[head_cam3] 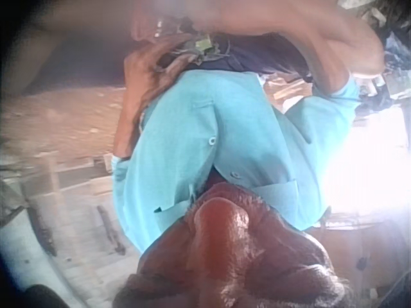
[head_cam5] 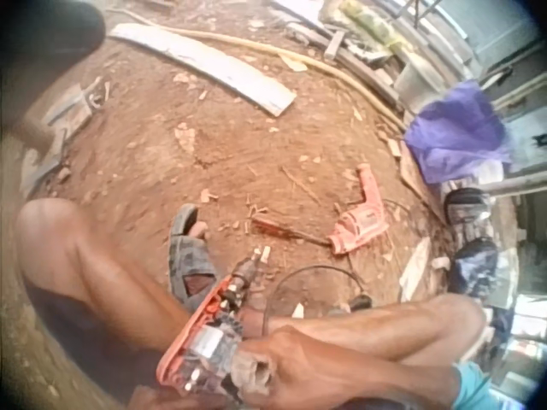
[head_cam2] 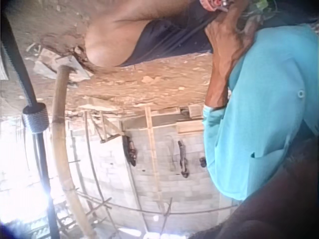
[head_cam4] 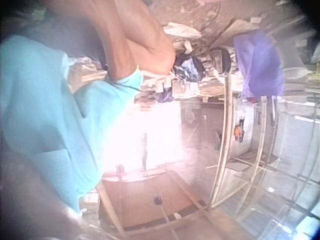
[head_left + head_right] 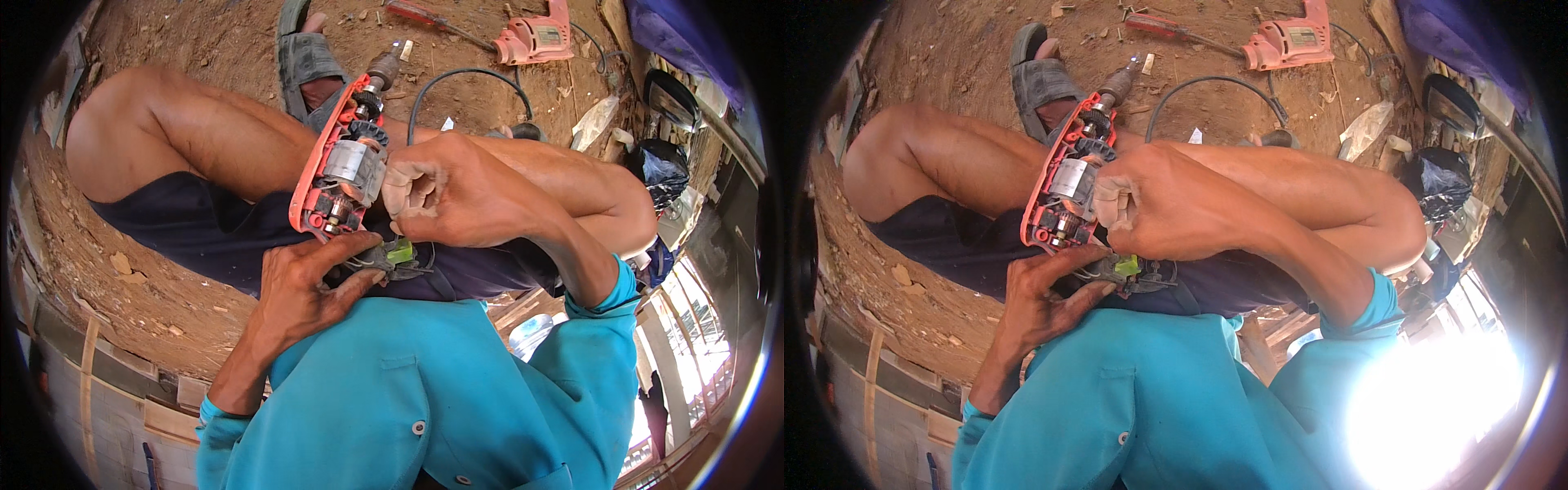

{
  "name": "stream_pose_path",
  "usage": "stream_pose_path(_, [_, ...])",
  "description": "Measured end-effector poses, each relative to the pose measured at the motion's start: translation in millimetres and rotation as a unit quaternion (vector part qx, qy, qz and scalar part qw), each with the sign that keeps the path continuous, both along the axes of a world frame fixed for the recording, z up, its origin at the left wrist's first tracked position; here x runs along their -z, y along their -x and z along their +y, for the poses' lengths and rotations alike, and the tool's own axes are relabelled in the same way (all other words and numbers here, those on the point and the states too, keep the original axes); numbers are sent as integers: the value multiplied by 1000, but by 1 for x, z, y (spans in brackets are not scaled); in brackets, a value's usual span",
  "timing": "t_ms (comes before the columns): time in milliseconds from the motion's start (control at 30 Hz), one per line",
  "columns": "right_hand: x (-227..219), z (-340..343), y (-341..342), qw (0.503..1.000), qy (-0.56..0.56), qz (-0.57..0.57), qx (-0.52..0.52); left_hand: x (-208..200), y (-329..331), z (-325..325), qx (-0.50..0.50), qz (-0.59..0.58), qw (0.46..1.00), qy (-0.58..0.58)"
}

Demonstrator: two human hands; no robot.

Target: The person sits on the ground and uses a screwdriver to remove screws from a corded drill. They open the drill's casing, expose the internal components, and manipulate the wiring and internal parts.

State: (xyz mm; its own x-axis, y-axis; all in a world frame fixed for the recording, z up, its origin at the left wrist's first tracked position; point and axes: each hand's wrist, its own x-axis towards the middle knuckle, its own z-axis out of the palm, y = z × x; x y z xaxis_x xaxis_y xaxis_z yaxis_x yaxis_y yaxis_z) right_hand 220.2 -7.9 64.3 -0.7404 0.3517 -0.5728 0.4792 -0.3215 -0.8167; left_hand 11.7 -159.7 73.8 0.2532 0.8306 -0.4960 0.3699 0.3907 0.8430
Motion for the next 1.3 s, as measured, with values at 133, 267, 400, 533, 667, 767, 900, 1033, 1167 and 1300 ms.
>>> stream_pose_path(133, [10, -5, -2, 999, 38, 9, -2, 0, -2, -1, 4, 19, 1000, -13])
stream_pose_path(267, [11, -5, -3, 996, 82, 40, 26, -2, -4, -2, -8, 23, 1000, -15])
stream_pose_path(400, [15, -4, -3, 987, 154, 33, 17, 1, -5, -9, -22, 23, 999, -37])
stream_pose_path(533, [13, -3, 2, 991, 134, 17, -17, -1, -3, -8, -12, 27, 999, -40])
stream_pose_path(667, [13, -10, 3, 988, 151, 21, 32, 0, -3, -10, -11, 33, 998, -52])
stream_pose_path(767, [15, -11, 2, 987, 157, 12, 42, -2, -4, -11, -5, 40, 999, -36])
stream_pose_path(900, [12, -11, 3, 991, 129, -27, 31, -6, -4, -11, 9, 55, 998, -15])
stream_pose_path(1033, [15, -15, 2, 988, 143, -36, 53, -4, -5, -13, 11, 63, 997, -42])
stream_pose_path(1167, [22, -19, -1, 985, 158, 0, 64, -6, -6, -12, 14, 66, 998, -20])
stream_pose_path(1300, [19, -19, -1, 986, 156, 1, 63, -7, -7, -11, 18, 73, 997, -19])
